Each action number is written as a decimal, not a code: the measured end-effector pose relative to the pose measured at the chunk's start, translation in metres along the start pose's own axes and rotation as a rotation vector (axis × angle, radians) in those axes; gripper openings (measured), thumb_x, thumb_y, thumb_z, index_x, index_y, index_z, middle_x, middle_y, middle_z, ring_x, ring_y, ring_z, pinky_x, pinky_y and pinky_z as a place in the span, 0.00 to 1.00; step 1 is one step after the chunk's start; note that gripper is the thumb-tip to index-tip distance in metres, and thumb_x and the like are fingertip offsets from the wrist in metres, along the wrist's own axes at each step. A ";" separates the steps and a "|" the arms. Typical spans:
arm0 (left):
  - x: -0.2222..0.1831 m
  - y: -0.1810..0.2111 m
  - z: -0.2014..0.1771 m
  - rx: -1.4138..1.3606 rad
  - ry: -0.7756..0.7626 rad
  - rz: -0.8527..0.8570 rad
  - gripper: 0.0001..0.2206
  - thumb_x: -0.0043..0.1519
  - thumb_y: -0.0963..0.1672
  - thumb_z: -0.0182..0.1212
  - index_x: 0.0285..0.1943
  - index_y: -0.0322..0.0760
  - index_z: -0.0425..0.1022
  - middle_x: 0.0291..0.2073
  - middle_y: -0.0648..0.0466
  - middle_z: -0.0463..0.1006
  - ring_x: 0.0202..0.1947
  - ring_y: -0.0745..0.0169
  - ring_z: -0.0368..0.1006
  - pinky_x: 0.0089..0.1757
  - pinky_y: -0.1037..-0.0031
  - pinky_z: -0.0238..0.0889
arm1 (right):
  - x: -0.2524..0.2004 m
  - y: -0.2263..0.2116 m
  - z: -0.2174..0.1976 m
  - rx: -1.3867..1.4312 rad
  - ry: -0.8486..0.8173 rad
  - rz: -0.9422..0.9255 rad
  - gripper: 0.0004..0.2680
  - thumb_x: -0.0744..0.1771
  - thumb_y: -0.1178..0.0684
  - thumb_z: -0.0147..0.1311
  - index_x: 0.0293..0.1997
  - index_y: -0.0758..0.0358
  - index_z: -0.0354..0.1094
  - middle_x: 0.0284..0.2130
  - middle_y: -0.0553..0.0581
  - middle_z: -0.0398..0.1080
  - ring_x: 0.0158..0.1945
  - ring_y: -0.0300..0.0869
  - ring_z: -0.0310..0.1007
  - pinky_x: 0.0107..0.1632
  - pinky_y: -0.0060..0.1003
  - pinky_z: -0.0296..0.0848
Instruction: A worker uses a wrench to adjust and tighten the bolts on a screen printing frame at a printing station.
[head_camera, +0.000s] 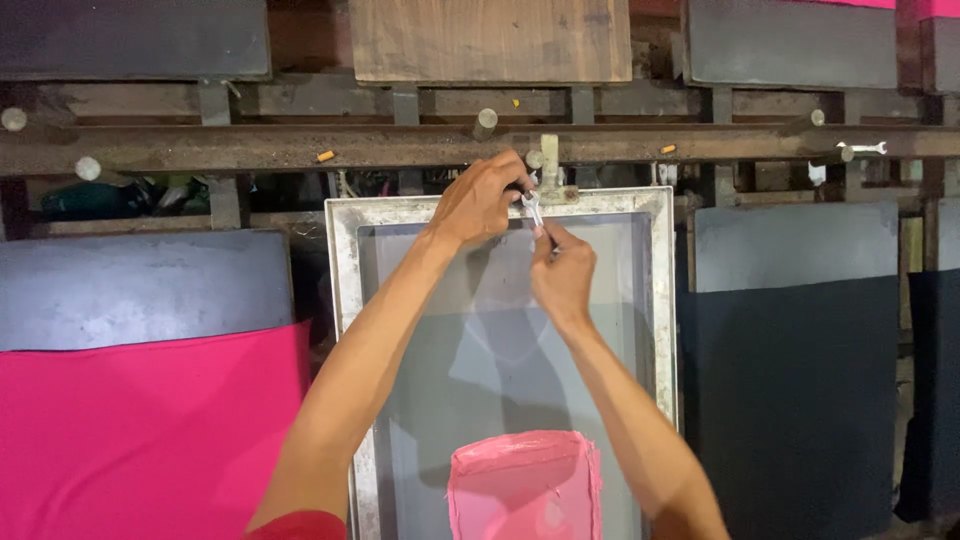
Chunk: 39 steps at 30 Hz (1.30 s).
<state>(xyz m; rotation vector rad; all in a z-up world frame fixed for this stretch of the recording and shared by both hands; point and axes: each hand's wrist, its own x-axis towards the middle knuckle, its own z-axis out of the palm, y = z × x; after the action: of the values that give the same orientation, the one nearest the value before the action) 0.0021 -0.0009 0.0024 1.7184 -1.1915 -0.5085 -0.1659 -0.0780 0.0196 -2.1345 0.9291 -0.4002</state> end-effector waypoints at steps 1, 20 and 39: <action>-0.002 0.004 -0.003 0.000 0.006 -0.008 0.03 0.65 0.37 0.58 0.41 0.37 0.75 0.38 0.50 0.76 0.42 0.40 0.75 0.49 0.56 0.67 | -0.001 0.006 0.008 0.026 0.002 0.053 0.09 0.69 0.60 0.49 0.47 0.72 0.78 0.30 0.71 0.77 0.35 0.55 0.79 0.34 0.44 0.75; 0.000 -0.002 0.002 0.149 -0.078 0.011 0.04 0.63 0.39 0.57 0.45 0.38 0.73 0.39 0.49 0.74 0.44 0.43 0.75 0.49 0.60 0.63 | 0.084 0.049 -0.043 -0.228 -0.327 -0.244 0.06 0.66 0.56 0.57 0.39 0.53 0.81 0.27 0.66 0.76 0.38 0.66 0.77 0.39 0.52 0.74; -0.006 0.012 -0.005 0.106 -0.010 -0.050 0.03 0.60 0.38 0.58 0.34 0.36 0.71 0.26 0.49 0.71 0.31 0.38 0.68 0.43 0.58 0.61 | 0.139 -0.068 -0.038 -1.131 -0.410 -1.695 0.07 0.62 0.54 0.64 0.23 0.44 0.75 0.21 0.40 0.69 0.40 0.41 0.60 0.46 0.39 0.61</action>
<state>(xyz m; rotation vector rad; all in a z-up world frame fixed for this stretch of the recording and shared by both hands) -0.0025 0.0055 0.0140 1.8419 -1.2036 -0.4924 -0.0580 -0.1685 0.0935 -3.3243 -1.4823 -0.1270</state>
